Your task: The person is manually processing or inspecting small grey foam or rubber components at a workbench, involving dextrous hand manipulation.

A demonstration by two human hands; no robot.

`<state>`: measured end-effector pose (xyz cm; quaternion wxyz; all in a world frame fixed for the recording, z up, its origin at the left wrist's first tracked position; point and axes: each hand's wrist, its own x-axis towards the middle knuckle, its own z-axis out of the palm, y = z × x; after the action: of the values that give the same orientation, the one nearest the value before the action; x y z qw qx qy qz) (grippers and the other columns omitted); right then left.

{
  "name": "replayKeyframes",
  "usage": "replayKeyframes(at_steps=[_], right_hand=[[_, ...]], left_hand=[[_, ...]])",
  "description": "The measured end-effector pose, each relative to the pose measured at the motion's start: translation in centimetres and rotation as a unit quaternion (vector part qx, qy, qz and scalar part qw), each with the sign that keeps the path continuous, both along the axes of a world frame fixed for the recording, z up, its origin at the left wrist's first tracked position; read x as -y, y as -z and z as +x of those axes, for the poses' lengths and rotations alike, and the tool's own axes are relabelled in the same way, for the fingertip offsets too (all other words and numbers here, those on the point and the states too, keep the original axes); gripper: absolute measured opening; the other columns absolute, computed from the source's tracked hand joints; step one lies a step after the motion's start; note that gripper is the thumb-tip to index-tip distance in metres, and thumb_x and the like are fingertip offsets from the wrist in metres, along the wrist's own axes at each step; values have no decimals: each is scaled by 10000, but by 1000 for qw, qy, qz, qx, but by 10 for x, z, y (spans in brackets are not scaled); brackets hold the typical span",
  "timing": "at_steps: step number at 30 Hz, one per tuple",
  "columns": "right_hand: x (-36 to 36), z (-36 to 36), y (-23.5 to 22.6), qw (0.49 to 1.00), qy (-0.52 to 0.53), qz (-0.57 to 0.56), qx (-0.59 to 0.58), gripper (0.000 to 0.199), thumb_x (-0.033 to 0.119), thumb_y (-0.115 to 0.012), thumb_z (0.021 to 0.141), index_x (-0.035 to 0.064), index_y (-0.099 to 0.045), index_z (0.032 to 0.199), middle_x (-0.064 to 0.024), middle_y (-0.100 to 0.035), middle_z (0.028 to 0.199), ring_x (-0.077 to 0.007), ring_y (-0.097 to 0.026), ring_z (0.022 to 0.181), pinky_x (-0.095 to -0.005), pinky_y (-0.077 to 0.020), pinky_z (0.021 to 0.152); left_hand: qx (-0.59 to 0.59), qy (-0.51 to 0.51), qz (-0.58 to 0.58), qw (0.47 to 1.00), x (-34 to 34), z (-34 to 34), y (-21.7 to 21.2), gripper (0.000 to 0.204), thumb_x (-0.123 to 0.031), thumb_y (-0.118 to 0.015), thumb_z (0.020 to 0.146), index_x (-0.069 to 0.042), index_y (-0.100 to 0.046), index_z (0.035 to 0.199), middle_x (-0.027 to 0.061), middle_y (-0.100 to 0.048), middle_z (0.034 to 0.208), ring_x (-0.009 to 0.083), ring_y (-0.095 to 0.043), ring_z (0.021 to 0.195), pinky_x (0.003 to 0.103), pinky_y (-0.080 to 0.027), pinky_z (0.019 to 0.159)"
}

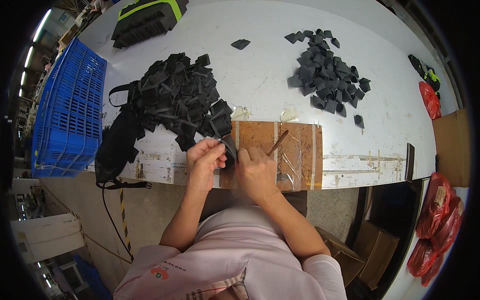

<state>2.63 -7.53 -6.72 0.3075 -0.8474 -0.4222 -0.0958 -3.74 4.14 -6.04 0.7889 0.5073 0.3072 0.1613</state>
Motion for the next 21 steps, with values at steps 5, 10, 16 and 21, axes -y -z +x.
replayKeyframes(at_steps=[5, 10, 16, 21], right_hand=[[11, -5, -12, 999, -2, 11, -31, 220, 159, -653, 702, 19, -555, 840, -101, -537, 696, -268, -564, 630, -357, -450, 496], [27, -8, -24, 980, 0, 142, -141, 231, 119, -668, 709, 6, -589, 894, -109, -521, 698, -263, -546, 582, -341, -448, 486], [23, -8, -24, 993, 20, 114, -6, 150, -22, -612, 678, 4, -573, 821, -120, -499, 685, -252, -516, 542, -340, -415, 471], [36, -5, -23, 967, 81, 190, -148, 104, -14, -582, 704, 6, -578, 806, -76, -502, 652, -194, -516, 530, -279, -418, 482]], left_hand=[[-26, 36, 68, 997, 2, -4, 9, 91, -106, -579, 790, -16, -584, 807, 6, -562, 692, 50, -501, 586, 184, -399, 494], [22, 146, 272, 951, 22, -7, -15, 52, -37, -567, 785, 6, -565, 814, 20, -585, 708, 69, -531, 637, 195, -420, 579], [90, -49, 474, 875, 47, 2, -15, 84, 43, -558, 745, -2, -522, 807, 56, -551, 619, 102, -545, 517, 252, -411, 421], [130, 54, -172, 975, 42, 4, -17, 127, 35, -540, 744, -17, -518, 858, 33, -536, 693, 51, -386, 415, 191, -297, 373]])
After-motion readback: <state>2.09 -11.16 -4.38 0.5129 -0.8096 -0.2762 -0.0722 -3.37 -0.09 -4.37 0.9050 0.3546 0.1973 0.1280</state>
